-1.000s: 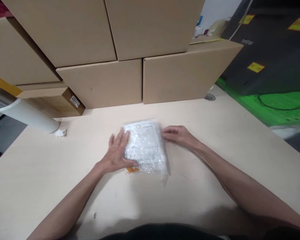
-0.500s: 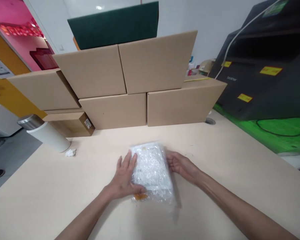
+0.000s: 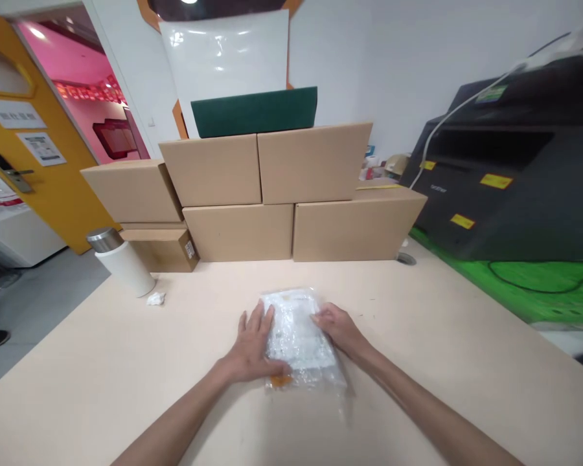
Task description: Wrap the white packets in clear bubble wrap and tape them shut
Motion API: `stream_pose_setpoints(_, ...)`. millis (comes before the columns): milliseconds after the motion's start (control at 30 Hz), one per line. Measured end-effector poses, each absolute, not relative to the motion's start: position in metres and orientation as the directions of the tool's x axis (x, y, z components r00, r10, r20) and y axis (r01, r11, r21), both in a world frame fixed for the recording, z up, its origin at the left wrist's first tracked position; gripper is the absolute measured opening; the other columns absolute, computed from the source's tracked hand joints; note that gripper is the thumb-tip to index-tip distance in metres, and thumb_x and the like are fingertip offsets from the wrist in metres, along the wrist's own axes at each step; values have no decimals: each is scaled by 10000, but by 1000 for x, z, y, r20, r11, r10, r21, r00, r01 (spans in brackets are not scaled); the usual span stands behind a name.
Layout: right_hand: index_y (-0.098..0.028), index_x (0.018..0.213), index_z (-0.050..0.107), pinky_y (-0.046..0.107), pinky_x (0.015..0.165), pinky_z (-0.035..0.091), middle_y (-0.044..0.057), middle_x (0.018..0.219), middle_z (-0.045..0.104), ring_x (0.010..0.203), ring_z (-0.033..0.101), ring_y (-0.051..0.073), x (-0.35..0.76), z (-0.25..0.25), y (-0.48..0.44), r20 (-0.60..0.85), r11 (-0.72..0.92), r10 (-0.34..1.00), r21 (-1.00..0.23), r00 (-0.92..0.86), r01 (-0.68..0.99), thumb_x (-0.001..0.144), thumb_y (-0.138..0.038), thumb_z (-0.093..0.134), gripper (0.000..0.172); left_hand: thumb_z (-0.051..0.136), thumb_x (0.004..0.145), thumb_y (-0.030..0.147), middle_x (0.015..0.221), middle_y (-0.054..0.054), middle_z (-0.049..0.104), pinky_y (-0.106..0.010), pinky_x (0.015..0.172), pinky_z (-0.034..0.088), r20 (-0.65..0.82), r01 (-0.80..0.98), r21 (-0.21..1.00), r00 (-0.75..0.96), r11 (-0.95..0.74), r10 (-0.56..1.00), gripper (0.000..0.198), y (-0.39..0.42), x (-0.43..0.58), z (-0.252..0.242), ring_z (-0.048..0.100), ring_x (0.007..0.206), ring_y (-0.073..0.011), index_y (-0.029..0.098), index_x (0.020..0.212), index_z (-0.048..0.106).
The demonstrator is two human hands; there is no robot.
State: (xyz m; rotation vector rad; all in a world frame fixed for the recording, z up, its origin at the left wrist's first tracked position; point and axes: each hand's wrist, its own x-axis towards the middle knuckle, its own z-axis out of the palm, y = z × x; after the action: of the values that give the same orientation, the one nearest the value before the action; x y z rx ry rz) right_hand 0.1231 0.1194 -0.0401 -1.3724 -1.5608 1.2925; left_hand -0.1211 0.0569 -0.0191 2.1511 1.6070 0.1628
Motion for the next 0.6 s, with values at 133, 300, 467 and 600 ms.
stream_pose_setpoints(133,-207,1262,591,498,934,504,150,1266,647,1156,606,325,124,-58,114,381,355,917,-639,-121,683,900,-429,501,435,718,664,732,1625,-234,-149,-638,1183,-39,-120,889,408,279,-209,953,1310,53,-121,-21,-149,1507,-378,146,1606,20)
stream_pose_setpoints(300,-209,1309,640,515,1086,455,131,1359,634,1326,536,279,134,-76,128,537,753,645,-325,-544,571,998,-263,309,458,695,745,683,1655,-194,-2,-614,1198,-17,-35,872,331,394,-361,919,1105,51,-121,-19,-33,1530,-364,219,1600,171)
stream_pose_setpoints(467,-151,1455,507,556,1151,372,178,1485,512,1412,430,352,135,-68,118,368,691,723,-396,-585,604,954,-605,425,681,616,806,701,1653,-200,-9,-583,1205,-11,-131,854,285,484,-434,865,1076,57,-127,-14,-21,1538,-332,178,1604,119)
stream_pose_setpoints(600,-169,1567,309,563,1196,278,167,1620,294,1499,238,379,136,-61,110,151,596,786,-440,-599,672,794,-793,532,1018,614,732,790,1651,-185,-87,-596,1194,-36,-161,817,319,546,-481,822,1205,65,-131,-18,-87,1532,-337,211,1608,23)
